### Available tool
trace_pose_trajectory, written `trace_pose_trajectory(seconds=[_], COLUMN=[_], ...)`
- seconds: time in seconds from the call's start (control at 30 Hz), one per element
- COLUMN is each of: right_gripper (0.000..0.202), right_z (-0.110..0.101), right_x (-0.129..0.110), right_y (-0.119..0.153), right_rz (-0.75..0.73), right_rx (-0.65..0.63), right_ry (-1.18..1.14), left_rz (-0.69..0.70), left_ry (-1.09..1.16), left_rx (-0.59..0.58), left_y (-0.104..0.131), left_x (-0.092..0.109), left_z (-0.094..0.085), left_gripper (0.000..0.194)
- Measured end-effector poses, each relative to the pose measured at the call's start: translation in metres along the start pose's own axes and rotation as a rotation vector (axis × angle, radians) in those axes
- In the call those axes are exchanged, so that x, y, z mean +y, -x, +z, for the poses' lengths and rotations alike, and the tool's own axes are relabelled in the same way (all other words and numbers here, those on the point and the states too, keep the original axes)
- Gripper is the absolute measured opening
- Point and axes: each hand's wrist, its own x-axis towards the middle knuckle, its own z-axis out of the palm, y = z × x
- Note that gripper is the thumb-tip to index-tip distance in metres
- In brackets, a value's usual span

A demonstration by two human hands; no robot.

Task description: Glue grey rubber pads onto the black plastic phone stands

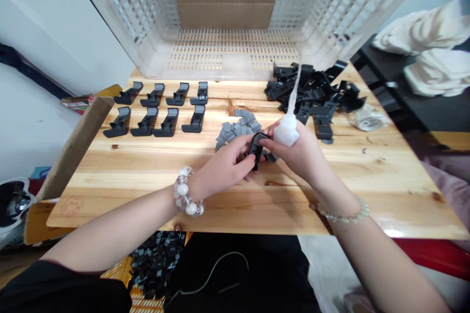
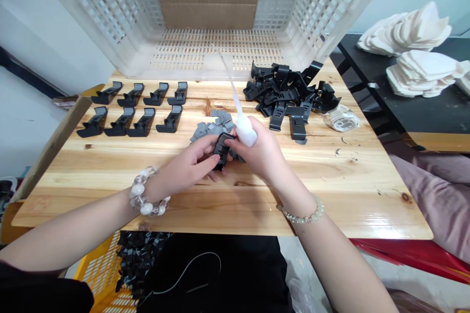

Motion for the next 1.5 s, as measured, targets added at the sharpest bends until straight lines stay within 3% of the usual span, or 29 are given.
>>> trace_pose_trajectory(seconds=[0.3, 0.67, 0.77, 1.13, 1.27, 1.5], right_gripper=[0.024, 0.024, 0.026, 0.021, 0.023, 0.023], right_z=[0.001, -0.001, -0.001, -0.008, -0.006, -0.004], right_x=[-0.005, -0.003, -0.006, -0.008, -0.008, -0.006], right_y=[0.001, 0.001, 0.001, 0.004, 0.003, 0.003], right_rz=[0.068, 0.048, 0.069, 0.150, 0.188, 0.194], right_rx=[-0.080, -0.113, -0.116, -0.186, -0.216, -0.238], right_ry=[-0.130, -0.144, -0.196, -0.520, -0.484, -0.489], left_rz=[0.116, 0.136, 0.141, -0.070, -0.161, -0.188], left_ry=[-0.123, -0.196, -0.119, 0.371, 0.430, 0.394], left_rx=[0.016, 0.008, 0.017, -0.148, -0.172, -0.172], left_y=[0.001, 0.000, -0.001, -0.003, -0.002, -0.005], left_x=[-0.008, -0.012, -0.009, 0.011, 0.010, 0.006], left_z=[0.000, -0.001, 0.001, -0.007, -0.008, -0.008], left_gripper=[0.040, 0.037, 0.036, 0.013, 0.009, 0.025])
